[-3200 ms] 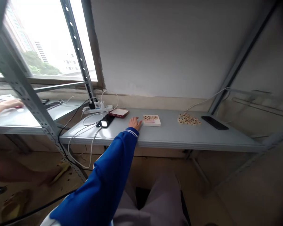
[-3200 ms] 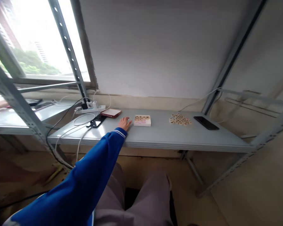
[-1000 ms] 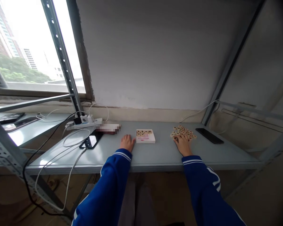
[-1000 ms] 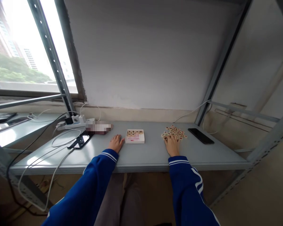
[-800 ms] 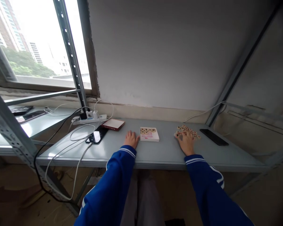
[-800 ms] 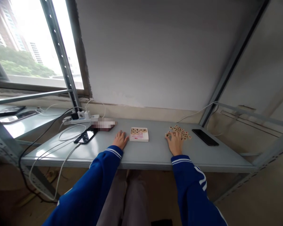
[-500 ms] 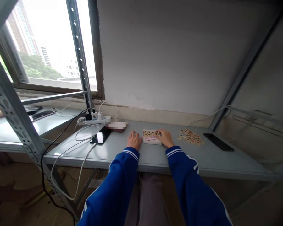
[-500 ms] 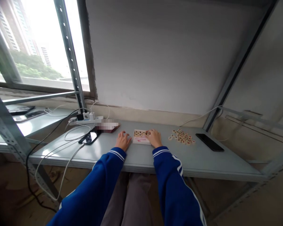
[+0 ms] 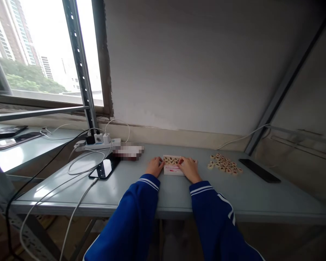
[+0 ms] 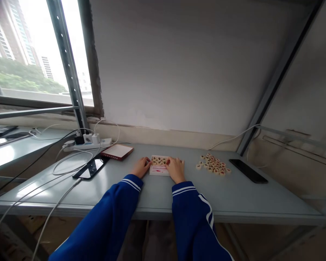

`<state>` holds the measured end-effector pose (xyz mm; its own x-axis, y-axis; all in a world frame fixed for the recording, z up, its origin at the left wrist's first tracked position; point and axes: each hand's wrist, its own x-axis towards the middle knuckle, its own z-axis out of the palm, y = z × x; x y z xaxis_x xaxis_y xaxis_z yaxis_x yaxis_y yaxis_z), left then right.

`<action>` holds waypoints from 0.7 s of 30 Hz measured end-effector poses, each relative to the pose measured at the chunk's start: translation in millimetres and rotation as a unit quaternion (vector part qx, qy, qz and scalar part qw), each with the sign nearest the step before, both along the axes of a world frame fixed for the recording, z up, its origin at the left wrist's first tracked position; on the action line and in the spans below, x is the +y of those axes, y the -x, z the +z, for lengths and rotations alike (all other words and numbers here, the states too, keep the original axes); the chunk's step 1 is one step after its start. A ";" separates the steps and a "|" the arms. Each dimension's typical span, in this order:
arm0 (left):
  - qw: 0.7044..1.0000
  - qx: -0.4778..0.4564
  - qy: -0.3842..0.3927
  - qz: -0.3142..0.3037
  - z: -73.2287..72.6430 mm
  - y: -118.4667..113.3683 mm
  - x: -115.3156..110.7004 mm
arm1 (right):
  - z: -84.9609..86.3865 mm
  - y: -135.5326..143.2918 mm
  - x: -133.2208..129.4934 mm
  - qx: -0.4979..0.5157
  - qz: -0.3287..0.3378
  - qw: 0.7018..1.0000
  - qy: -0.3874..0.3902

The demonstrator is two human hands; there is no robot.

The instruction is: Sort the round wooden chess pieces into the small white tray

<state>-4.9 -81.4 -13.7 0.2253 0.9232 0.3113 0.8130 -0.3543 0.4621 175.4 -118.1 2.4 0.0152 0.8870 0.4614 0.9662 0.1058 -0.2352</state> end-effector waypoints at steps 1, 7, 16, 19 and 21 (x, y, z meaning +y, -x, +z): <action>1.000 0.000 0.001 0.001 -0.3 0.1 0.2 | 0.8 0.8 -1.0 0.007 0.000 1.000 -0.003; 1.000 0.000 -0.015 -0.018 -2.5 1.5 2.2 | 8.0 -26.2 -13.8 0.018 -0.113 0.981 -0.159; 0.999 -0.028 -0.007 -0.040 -2.7 2.8 1.0 | -15.5 -107.4 -28.2 -0.053 -0.282 0.957 -0.033; 0.998 -0.050 0.000 -0.035 -2.7 3.3 -1.9 | -19.3 -109.4 -27.5 -0.023 -0.285 0.958 -0.012; 0.997 -0.066 0.006 -0.030 -3.5 3.3 -2.5 | -21.3 -111.1 -26.5 0.010 -0.280 0.960 -0.007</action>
